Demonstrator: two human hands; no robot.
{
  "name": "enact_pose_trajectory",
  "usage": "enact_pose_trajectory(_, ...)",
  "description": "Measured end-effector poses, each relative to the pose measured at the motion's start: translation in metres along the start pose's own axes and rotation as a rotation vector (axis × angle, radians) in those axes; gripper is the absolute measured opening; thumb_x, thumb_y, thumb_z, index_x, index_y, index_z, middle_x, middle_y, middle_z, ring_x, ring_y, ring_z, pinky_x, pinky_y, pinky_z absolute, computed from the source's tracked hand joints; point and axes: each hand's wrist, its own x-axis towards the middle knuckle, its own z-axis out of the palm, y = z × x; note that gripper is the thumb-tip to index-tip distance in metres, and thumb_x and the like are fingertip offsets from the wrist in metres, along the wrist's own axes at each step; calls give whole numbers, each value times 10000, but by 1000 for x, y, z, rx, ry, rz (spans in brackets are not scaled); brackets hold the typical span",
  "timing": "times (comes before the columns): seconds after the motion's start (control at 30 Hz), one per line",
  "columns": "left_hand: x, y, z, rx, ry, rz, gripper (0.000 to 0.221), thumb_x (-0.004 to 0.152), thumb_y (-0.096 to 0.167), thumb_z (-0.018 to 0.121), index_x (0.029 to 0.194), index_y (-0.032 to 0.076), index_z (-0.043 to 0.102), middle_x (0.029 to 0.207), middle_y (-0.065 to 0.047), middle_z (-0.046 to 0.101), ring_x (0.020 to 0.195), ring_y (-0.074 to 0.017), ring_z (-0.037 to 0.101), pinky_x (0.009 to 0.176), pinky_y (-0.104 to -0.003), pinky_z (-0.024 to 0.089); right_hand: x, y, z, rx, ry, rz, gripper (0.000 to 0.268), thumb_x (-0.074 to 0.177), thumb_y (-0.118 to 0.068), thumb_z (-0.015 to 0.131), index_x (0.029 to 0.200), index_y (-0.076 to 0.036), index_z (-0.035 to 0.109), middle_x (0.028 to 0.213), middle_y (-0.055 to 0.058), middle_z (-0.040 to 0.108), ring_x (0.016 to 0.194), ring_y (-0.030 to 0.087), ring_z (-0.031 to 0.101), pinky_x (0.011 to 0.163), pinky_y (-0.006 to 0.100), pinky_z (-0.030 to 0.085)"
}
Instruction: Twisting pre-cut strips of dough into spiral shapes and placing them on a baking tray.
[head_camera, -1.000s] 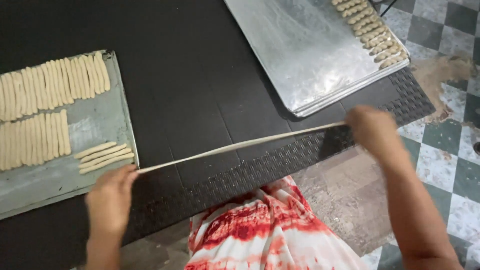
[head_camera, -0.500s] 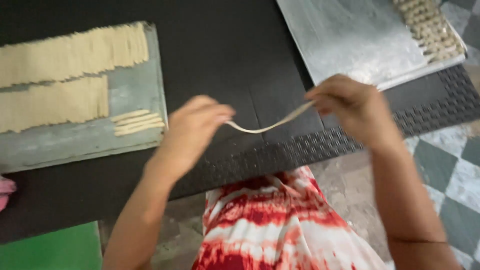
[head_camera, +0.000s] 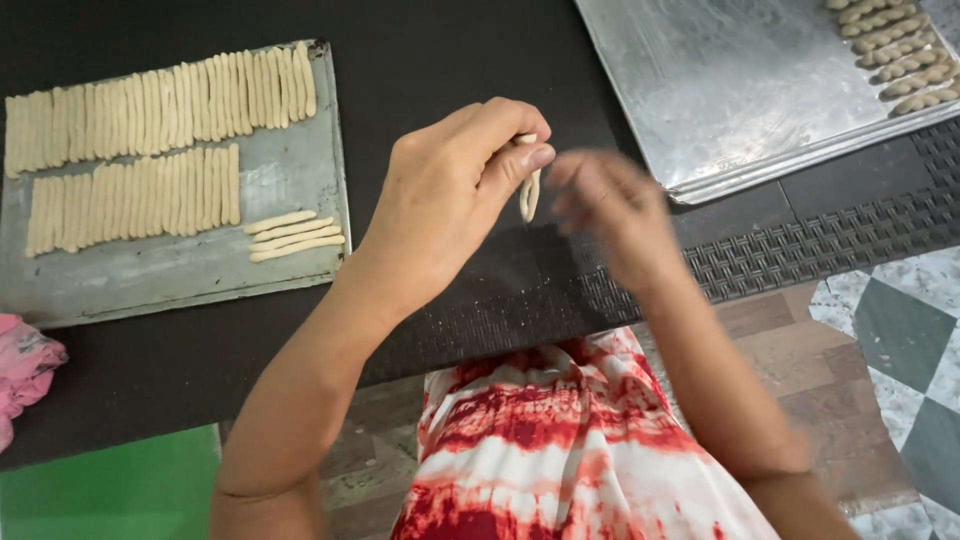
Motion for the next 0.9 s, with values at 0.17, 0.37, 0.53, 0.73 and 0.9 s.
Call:
enact_pose_trajectory(0.17, -6, -6, -9, -136, 13, -190, 92, 979, 96, 565, 1017, 79, 647, 932, -23, 701, 710, -111, 665, 672, -222, 504, -11, 55, 10, 686, -299, 228, 311, 939, -190, 624, 1190, -8, 619, 1212, 166, 631, 878, 260, 647, 708, 361, 566)
enact_pose_trajectory(0.37, -49, -138, 34, -512, 102, -537, 101, 925, 36, 634, 1013, 48, 681, 847, -120, 703, 650, -136, 684, 596, -241, 609, -20, 49, -72, 777, -48, 266, 179, 956, -269, 610, 1035, -118, 662, 836, 29, 569, 636, 162, 548, 552, 307, 491)
enact_pose_trajectory(0.53, -76, -218, 78, 230, 70, -14, 127, 919, 16, 600, 1002, 16, 697, 1011, -120, 702, 930, -284, 660, 867, -384, 510, -24, 22, -103, 29, 188, 146, 98, 933, -65, 618, 1030, -66, 600, 641, 51, 473, 498, 135, 453, 407, 252, 367)
enact_pose_trajectory(0.73, -67, -218, 73, 877, -110, -69, 472, 850, 9, 578, 1284, 183, 643, 1291, 0, 619, 1211, -399, 483, 921, -601, 314, -26, 16, -79, -308, 262, 96, 278, 924, -20, 593, 1201, 1, 572, 888, 156, 651, 455, 129, 448, 391, 243, 394)
enact_pose_trajectory(0.9, 22, -235, 125, 646, -181, -512, 639, 1031, 457, 411, 1527, 86, 250, 1583, -189, 138, 1446, -434, 59, 1132, -657, 53, -31, 6, -66, -558, 176, 173, 420, 903, -26, 610, 1316, -90, 571, 1089, 110, 698, 607, 98, 487, 485, 219, 464)
